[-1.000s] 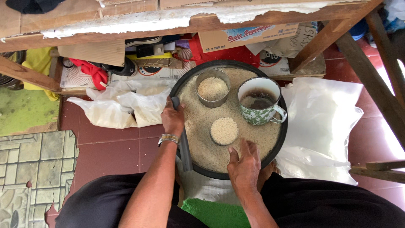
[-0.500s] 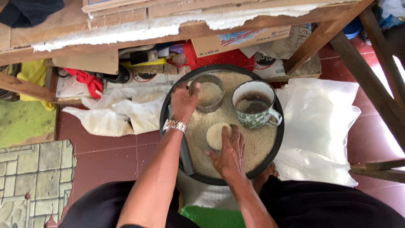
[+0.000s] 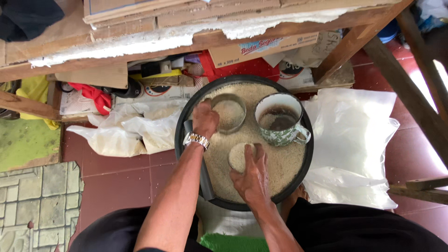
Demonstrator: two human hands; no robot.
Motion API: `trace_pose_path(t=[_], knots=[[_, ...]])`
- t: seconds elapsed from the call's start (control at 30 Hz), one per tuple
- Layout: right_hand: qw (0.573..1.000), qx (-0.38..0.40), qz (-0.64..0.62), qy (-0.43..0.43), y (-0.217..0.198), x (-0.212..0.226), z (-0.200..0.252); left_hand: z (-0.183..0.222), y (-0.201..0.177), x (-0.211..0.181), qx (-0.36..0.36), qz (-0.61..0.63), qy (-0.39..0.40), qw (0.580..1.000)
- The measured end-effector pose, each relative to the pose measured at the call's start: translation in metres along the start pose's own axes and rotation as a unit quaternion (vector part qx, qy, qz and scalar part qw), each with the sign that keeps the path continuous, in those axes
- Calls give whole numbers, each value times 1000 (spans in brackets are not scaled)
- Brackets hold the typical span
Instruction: The person fills small plastic bags with rice by scooping the rice from a large container using a metal cup and then seals the bags.
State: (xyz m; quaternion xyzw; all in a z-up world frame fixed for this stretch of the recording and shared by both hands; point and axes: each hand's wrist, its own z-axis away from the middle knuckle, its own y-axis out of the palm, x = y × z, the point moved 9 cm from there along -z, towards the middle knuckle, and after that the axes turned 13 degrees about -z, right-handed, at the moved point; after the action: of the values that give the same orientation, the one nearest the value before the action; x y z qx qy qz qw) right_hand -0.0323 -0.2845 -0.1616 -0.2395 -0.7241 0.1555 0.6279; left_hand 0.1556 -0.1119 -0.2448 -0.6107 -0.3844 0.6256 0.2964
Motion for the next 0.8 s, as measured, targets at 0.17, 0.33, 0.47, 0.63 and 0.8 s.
trace_pose_path(t=[0.17, 0.33, 0.47, 0.63, 0.8], knots=[[999, -30, 34, 16, -12, -15, 6, 2, 7, 15, 112, -1, -172, 979], [998, -35, 60, 6, -22, -3, 2, 19, -8, -10, 123, 9, -179, 976], [996, -39, 85, 10, -31, 3, 3, 26, -7, -8, 130, 27, -157, 979], [999, -29, 34, -23, -31, -1, 1, 55, -44, -31, 144, 77, -132, 978], [998, -16, 66, 0, -25, -3, 7, 131, -138, -74, -57, 288, -255, 921]])
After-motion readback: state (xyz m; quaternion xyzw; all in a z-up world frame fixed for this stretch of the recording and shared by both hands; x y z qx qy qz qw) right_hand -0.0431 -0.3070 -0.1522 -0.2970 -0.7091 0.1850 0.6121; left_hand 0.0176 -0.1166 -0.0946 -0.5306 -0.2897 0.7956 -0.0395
